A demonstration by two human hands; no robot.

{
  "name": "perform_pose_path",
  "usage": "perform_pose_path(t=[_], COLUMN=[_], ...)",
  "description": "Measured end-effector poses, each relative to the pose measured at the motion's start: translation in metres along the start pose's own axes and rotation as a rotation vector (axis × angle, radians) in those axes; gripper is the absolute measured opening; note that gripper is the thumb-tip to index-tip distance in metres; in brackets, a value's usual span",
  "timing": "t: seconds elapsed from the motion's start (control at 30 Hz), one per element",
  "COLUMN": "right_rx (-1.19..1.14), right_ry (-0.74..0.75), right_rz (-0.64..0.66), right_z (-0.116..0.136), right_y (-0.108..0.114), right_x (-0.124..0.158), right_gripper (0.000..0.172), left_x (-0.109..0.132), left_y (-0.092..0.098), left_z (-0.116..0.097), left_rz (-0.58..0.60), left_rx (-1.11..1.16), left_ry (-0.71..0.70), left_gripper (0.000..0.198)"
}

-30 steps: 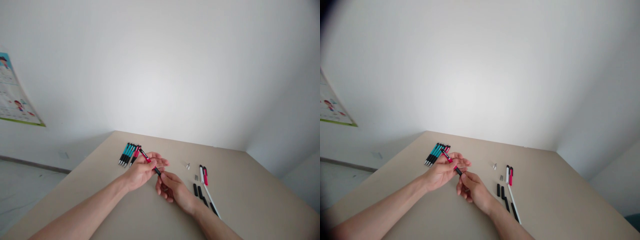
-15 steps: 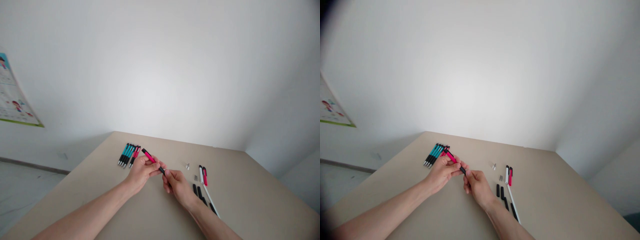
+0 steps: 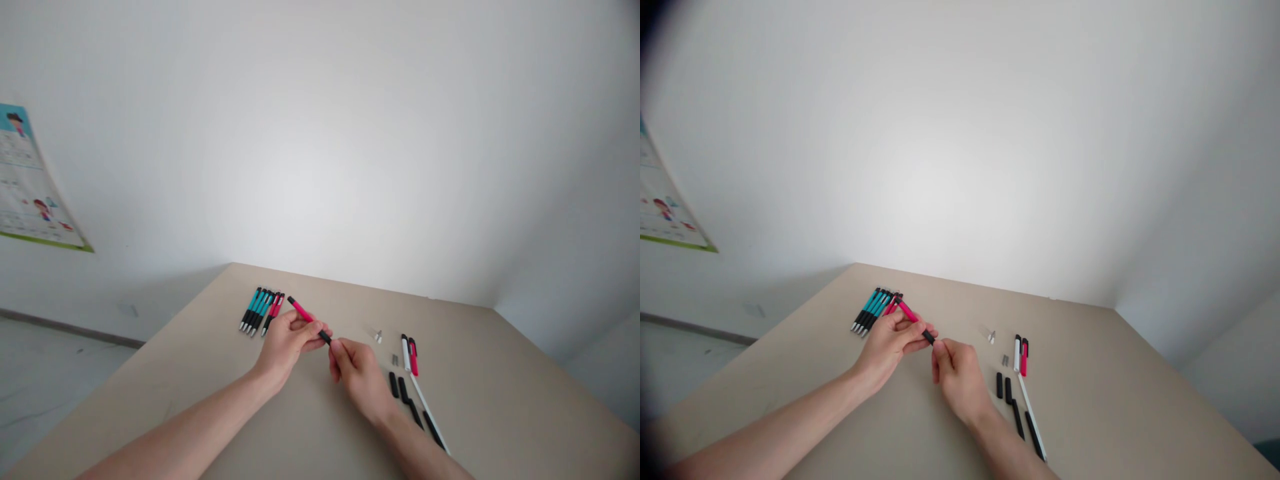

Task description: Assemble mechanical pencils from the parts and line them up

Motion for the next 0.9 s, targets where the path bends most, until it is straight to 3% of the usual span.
perform_pose_path(t=[0.07,0.13,0.2,0.27,0.4,0.5,0.67,0.8,0.9], right_rx=[-0.109,-0.248,-0.394,-0.488,-0.52,-0.429,-0.079,0.197,0.272], right_ry=[-0.035,-0.049,-0.048,-0.073,-0.197,-0.185,-0.156,-0.01,0.084], right_rz=[0.032,0.082,0.133,0.176,0.341,0.383,0.205,0.095,0.033], right_z=[-0.007,-0.012,-0.013,-0.014,-0.018,-0.021,-0.029,-0.008,0.008], right_y=[0.001,0.0,-0.002,-0.005,-0.023,-0.027,-0.006,0.008,0.016], right_x=[-0.001,-0.002,-0.002,-0.002,0.001,0.0,-0.004,-0.002,0.002], right_gripper=[0.048,0.047,0.046,0.045,0.046,0.051,0.043,0.036,0.026], left_x=[0.001,0.008,0.011,0.011,0.01,0.012,0.015,0.013,0.012], left_y=[0.009,0.009,-0.005,-0.017,-0.025,-0.031,-0.035,-0.031,-0.028], left_z=[-0.023,-0.056,-0.07,-0.068,-0.062,-0.052,-0.038,-0.032,-0.029], left_rz=[-0.04,-0.069,0.066,0.268,0.445,0.563,0.618,0.547,0.508], left_rx=[-0.242,-0.627,-1.018,-1.236,-1.33,-1.349,-1.521,-1.641,-1.63], left_ry=[-0.183,-0.42,-0.512,-0.506,-0.508,-0.543,-0.501,-0.382,-0.285], left_gripper=[0.04,0.043,0.028,0.016,0.02,0.024,0.023,0.018,0.017])
Point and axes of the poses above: each hand's wrist, its own x-axis away from the middle knuckle, its own y-axis out of the back of the hand, z = x × y, the point moved 8 cm from there along -x, towards the middle knuckle, and after that the axes turned 9 degrees about z, right-handed, at the moved point
